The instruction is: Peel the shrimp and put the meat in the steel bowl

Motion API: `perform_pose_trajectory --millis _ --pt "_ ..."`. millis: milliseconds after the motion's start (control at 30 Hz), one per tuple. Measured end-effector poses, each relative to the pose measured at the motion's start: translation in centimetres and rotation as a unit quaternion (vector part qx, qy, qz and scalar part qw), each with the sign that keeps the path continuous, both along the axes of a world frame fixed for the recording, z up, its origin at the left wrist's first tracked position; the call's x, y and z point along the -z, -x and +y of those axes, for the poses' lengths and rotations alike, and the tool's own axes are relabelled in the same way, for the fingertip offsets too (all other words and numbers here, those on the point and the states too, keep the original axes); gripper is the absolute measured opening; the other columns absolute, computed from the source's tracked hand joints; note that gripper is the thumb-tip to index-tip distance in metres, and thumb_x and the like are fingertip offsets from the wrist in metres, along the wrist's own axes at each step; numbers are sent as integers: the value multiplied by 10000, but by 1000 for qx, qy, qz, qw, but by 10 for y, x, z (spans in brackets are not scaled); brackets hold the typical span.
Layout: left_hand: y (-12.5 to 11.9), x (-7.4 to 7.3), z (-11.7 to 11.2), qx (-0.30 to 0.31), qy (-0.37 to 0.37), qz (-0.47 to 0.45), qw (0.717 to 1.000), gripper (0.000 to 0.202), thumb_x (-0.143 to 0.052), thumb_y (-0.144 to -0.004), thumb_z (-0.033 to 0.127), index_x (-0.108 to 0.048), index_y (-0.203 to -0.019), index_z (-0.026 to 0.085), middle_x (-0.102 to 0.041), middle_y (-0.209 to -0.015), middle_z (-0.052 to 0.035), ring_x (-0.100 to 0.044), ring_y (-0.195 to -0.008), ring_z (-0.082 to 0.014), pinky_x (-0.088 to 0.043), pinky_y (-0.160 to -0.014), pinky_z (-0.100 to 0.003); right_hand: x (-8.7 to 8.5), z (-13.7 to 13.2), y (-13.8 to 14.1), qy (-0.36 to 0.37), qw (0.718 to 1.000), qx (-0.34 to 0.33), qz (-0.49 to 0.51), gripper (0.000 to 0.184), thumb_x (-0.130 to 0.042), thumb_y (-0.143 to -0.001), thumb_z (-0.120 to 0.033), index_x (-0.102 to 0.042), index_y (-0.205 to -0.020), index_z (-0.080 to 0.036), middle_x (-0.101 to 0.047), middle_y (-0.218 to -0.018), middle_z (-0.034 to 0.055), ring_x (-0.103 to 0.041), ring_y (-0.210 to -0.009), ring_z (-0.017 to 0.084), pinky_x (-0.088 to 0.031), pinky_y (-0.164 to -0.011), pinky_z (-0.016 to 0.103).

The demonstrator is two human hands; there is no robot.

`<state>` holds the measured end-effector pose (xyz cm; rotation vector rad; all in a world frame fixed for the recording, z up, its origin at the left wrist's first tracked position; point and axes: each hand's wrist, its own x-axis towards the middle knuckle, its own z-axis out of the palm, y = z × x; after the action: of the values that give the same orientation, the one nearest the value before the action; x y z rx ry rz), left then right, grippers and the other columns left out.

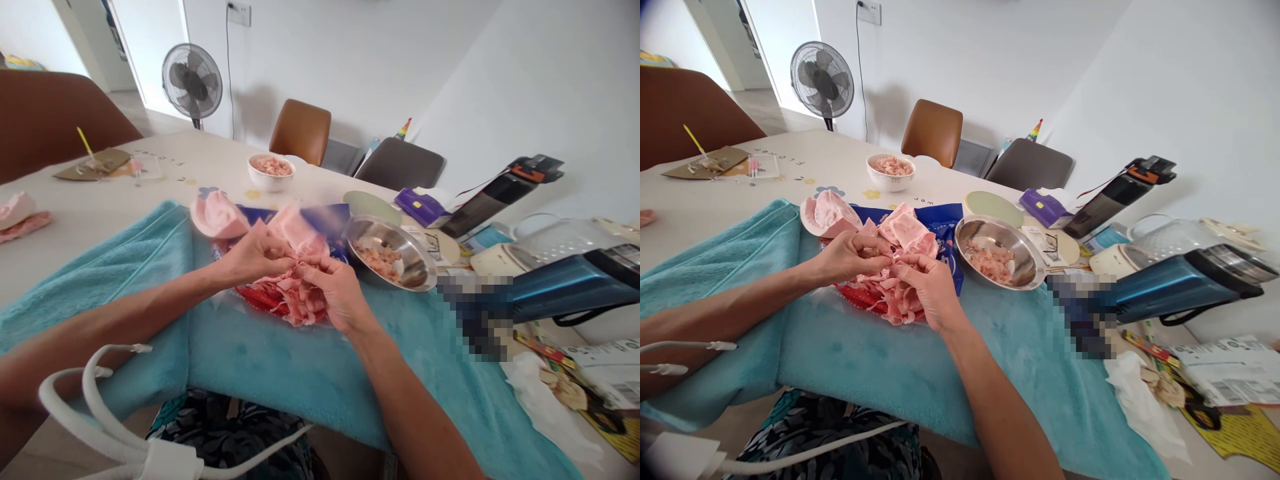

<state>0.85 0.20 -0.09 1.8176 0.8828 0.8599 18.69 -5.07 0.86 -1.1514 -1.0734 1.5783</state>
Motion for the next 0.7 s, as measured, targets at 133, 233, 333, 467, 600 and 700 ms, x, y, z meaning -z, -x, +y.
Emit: perform_pose_trajectory --millis 133,233,333,467,600,700 --pt "0 -4 -4 3 -148 64 987 154 -593 -760 180 -657 -621 165 -501 -531 24 -379 -505 -74 -305 -504 -213 -1 0 -3 25 999 -42 -13 234 -777 -682 -351 -653 -740 -162 -610 -478 -24 -486 -300 102 -366 -257 193" --pt "0 -5 -7 1 -251 112 962 174 -593 -734 146 -637 -569 183 -523 -555 6 -418 -563 -102 -334 -581 -238 -4 1 -7 39 996 -83 -14 247 -791 -666 -349 -649 -700 -151 -601 -457 -20 -496 -308 96 -377 -289 178" --pt "-2 -6 -10 -1 -254 131 958 146 -599 -729 154 -665 -609 203 -564 -585 -6 -434 -583 -119 -336 -595 -248 -6 1 -9 46 994 -100 -4 235 -799 -653 -327 -656 -699 -145 -597 -446 -21 -493 -315 86 -385 -313 170" --pt "0 -6 -7 -3 -232 111 966 129 -621 -720 161 -681 -614 204 -588 -600 -16 -452 -597 -127 -359 -605 -251 -6 2 -11 45 994 -103 8 186 -777 -672 -286 -675 -729 -141 -591 -440 -22 -493 -318 93 -398 -315 181" --pt "13 -10 7 -61 -126 23 990 94 -643 -751 218 -717 -710 178 -616 -619 -18 -482 -560 -108 -378 -544 -222 -8 1 -14 27 996 -80 15 157 -770 -673 -253 -674 -742 -150 -616 -467 -16 -517 -336 107 -441 -327 202" --pt "21 -13 13 -106 -2 -17 994 138 -687 -756 289 -733 -801 168 -603 -575 7 -458 -480 -75 -341 -460 -187 -9 2 -16 13 997 -72 38 176 -781 -673 -274 -687 -760 -152 -627 -490 -14 -529 -350 112 -459 -328 213"
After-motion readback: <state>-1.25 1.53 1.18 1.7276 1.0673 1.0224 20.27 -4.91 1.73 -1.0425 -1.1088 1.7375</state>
